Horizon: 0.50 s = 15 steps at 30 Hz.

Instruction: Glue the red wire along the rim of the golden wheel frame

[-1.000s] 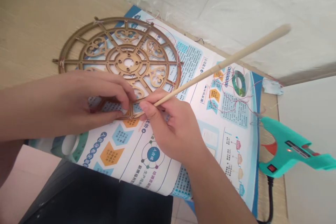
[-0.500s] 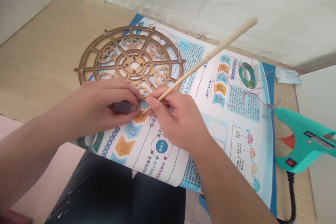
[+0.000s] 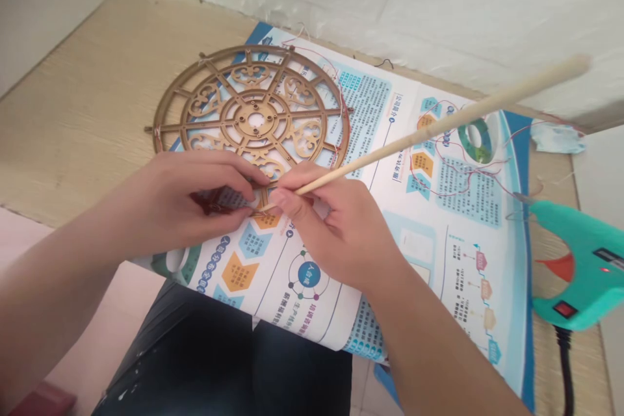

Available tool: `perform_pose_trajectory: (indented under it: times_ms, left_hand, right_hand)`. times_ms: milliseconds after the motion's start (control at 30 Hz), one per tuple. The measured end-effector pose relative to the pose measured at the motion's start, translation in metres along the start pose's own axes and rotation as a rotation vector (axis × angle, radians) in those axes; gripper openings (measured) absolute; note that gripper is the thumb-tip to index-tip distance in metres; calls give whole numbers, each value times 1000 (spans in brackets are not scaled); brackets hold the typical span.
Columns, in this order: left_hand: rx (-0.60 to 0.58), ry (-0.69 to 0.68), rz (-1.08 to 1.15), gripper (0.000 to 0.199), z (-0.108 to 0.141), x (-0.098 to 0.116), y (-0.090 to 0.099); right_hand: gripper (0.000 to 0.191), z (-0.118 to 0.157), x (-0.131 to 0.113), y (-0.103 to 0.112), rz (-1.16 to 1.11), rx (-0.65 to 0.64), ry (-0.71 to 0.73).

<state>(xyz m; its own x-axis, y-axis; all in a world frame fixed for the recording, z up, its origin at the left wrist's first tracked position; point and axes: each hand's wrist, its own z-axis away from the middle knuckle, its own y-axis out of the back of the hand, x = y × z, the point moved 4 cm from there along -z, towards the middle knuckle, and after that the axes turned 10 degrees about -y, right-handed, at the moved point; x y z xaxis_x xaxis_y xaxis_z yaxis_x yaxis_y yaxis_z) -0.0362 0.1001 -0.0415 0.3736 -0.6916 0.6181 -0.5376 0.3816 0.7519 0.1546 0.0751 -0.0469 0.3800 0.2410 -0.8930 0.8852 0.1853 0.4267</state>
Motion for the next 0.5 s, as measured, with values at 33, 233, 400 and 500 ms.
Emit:
perform_pose_trajectory:
  times_ms: [33,233,400,500]
  left_hand:
    - [-4,5,4,8,0,-1,0]
    - [-12,32,44,15,1,-5,2]
    - [-10,21,39,15,0,-7,1]
    - [-13,15,45,15,-1,-8,2]
  right_hand:
    - [15,0,0,-1,4,-22,15]
    - [14,-2,-1,-4,69,-46,33]
    - [16,-2,-3,-3,91,-24,25]
    - [20,-2,-2,-2,101,-5,10]
